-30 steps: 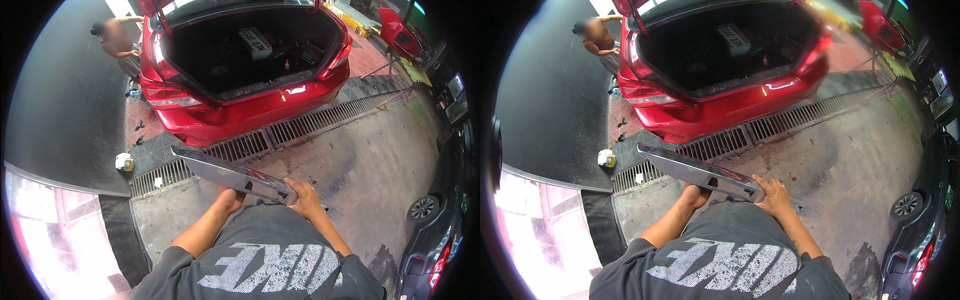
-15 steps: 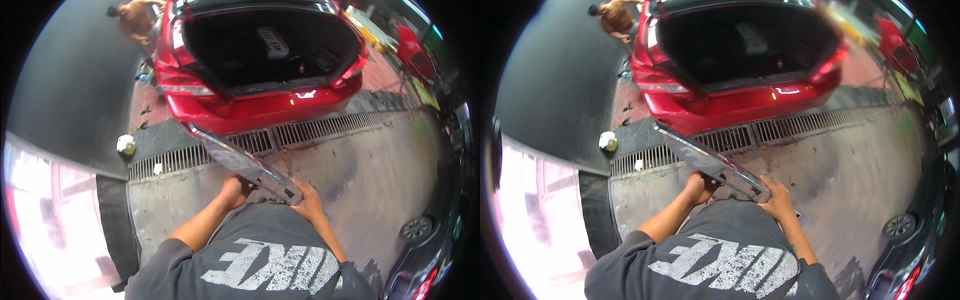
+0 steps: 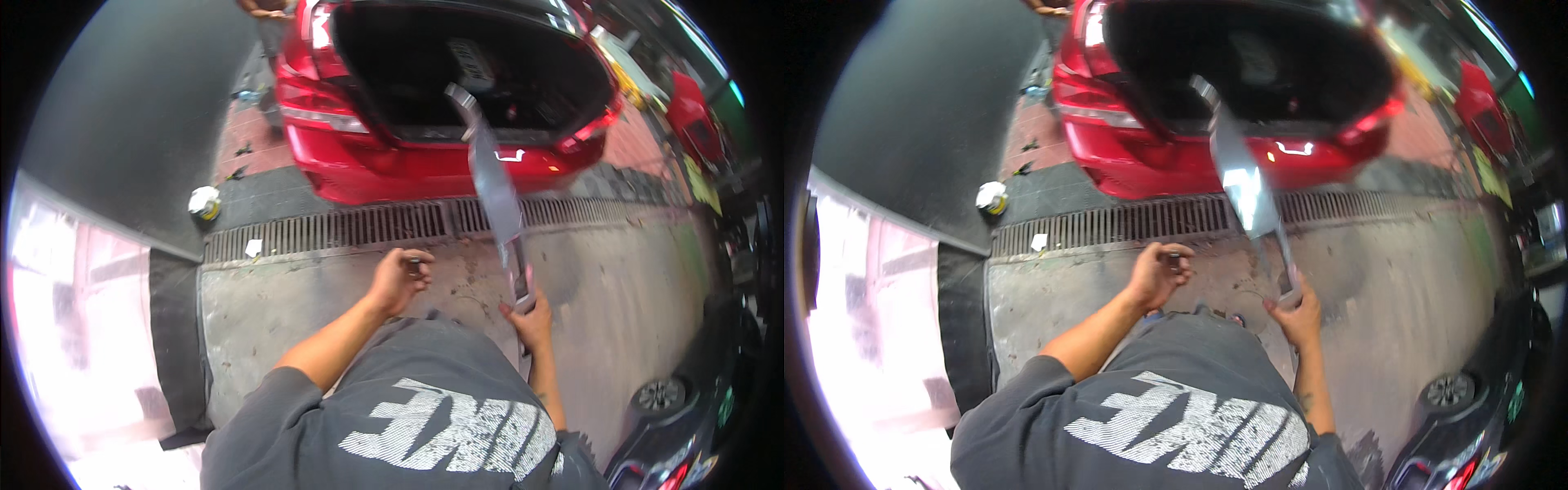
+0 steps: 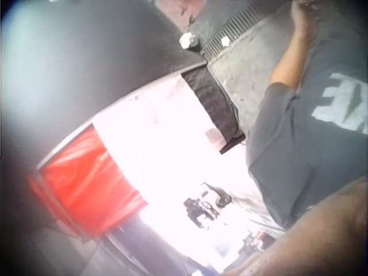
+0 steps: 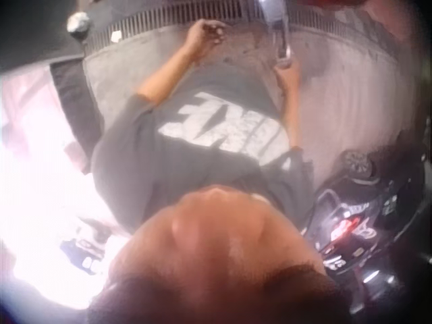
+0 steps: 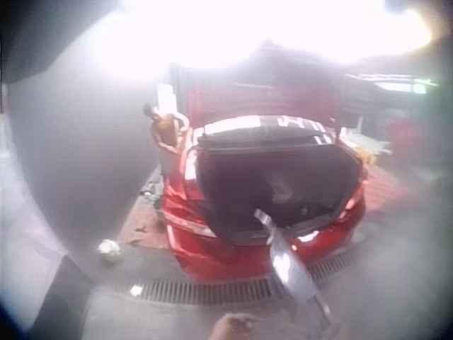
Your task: The person secures the hood of a red car using a yellow zip tie, then retrieves a chrome trim piece from the trunk and installs it on the rear of the vehicle.
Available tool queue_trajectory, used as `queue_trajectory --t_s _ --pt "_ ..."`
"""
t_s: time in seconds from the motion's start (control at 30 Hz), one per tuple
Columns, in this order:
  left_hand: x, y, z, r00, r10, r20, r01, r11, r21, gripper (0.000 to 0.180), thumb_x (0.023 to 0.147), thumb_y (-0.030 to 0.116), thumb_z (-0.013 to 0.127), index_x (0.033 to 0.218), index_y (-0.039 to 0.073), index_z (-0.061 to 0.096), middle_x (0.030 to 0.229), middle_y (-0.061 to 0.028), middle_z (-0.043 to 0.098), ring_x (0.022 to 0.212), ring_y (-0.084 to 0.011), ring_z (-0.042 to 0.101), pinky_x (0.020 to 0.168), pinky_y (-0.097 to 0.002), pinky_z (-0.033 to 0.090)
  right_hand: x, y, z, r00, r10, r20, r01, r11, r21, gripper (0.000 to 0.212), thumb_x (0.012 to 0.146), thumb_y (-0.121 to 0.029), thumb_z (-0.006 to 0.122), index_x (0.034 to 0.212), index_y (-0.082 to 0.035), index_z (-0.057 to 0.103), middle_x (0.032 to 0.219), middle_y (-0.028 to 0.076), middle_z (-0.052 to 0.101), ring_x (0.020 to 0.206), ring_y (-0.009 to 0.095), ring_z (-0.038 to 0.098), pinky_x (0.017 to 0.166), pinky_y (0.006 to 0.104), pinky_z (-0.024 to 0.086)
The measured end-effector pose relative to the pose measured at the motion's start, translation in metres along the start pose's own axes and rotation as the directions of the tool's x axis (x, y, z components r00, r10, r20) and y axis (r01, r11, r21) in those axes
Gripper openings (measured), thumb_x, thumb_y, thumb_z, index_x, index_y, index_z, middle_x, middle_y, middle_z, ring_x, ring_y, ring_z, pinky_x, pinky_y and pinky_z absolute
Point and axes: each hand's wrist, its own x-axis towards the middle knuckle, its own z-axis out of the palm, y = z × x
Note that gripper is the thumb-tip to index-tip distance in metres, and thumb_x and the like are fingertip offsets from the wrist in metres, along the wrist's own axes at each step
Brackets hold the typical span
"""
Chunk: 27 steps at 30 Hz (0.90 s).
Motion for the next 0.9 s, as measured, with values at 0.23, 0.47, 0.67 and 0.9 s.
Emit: queue_trajectory --t_s 0.23,0.47,0.67,0.9 --pt "0.008 0.023 -0.007 0.988 0.053 -0.145 -0.020 0.975 0.221 0.042 0.111 0.036 0.055 0.090 0.002 0.070 0.066 0.0004 0.053 0.060 -0.0118 0.046 0.058 -0.0288 0.036 0.041 -0.019 -0.069 0.925 -0.143 -0.351 0.366 0.581 0.727 0.086 0.090 -0.024 0.078 0.164 -0.007 0.036 0.121 0.012 0.068 0.111 0.025 0.066 0.105 0.0438 0.053" --pt "0.010 0.019 0.064 0.859 0.285 0.425 -0.496 0.260 0.829 0.025 0.104 0.025 0.069 0.102 0.001 0.076 0.081 -0.0058 0.070 0.075 -0.0192 0.064 0.069 -0.0363 0.051 0.033 -0.046 -0.069 0.856 -0.158 -0.492 0.517 0.253 0.818 0.086 0.096 -0.044 0.066 0.169 -0.020 0.029 0.127 0.016 0.064 0.118 0.031 0.064 0.113 0.0603 0.049" --pt "0.004 0.000 0.095 0.705 0.132 0.696 -0.606 -0.397 0.689 0.024 0.101 0.026 0.069 0.114 0.006 0.064 0.093 -0.0172 0.071 0.090 -0.0381 0.070 0.077 -0.0501 0.056 0.026 -0.071 -0.060 0.852 -0.175 -0.493 0.522 0.224 0.823 0.092 0.096 -0.047 0.066 0.172 -0.019 0.022 0.127 0.016 0.062 0.118 0.031 0.063 0.112 0.0592 0.050" --pt "0.023 -0.010 0.091 0.713 0.089 0.696 -0.598 -0.442 0.669 0.022 0.106 0.025 0.062 0.099 0.004 0.059 0.084 -0.0185 0.067 0.085 -0.0406 0.067 0.073 -0.0532 0.053 0.024 -0.074 -0.056 0.853 -0.105 -0.511 0.520 0.252 0.816 0.090 0.096 -0.048 0.069 0.170 -0.020 0.026 0.126 0.016 0.063 0.118 0.031 0.063 0.111 0.0592 0.050"
